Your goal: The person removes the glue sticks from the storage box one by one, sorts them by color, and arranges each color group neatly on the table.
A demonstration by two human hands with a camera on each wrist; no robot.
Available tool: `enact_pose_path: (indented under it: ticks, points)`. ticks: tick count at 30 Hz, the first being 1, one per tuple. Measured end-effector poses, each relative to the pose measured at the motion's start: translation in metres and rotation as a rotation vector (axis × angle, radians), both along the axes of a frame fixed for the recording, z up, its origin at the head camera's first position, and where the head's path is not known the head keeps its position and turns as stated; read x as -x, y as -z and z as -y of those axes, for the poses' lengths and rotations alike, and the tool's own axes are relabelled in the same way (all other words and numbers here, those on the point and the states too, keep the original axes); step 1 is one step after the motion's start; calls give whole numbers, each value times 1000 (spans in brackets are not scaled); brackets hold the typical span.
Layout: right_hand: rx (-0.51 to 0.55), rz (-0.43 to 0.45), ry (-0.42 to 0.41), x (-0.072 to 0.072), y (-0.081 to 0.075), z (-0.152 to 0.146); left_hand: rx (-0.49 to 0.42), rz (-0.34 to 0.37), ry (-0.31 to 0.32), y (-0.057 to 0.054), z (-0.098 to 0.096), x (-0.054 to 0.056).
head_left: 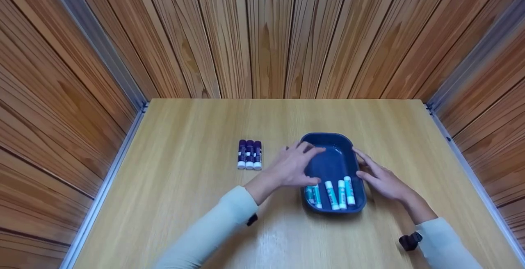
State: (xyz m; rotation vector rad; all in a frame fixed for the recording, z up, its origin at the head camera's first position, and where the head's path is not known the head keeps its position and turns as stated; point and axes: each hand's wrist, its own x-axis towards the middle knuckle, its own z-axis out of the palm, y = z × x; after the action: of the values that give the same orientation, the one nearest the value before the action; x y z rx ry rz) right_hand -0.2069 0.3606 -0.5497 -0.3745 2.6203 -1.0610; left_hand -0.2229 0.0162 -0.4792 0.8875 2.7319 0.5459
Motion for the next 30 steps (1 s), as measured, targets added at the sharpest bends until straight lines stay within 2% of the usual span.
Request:
enact_pose_path:
  ticks: [7, 15, 24, 30]
  points:
    - [3, -3, -10, 0, 2, -1, -31, 4, 56, -6, -15, -9]
    - [3, -13, -23, 2, 0, -3, -71, 106, 75, -9, -33, -17]
    - [3, -27, -39, 0, 2, -3, -70, 237, 66, 3, -52, -27]
    - [13, -39, -36, 0, 2, -2, -110, 304, 19, 11, -63, -27]
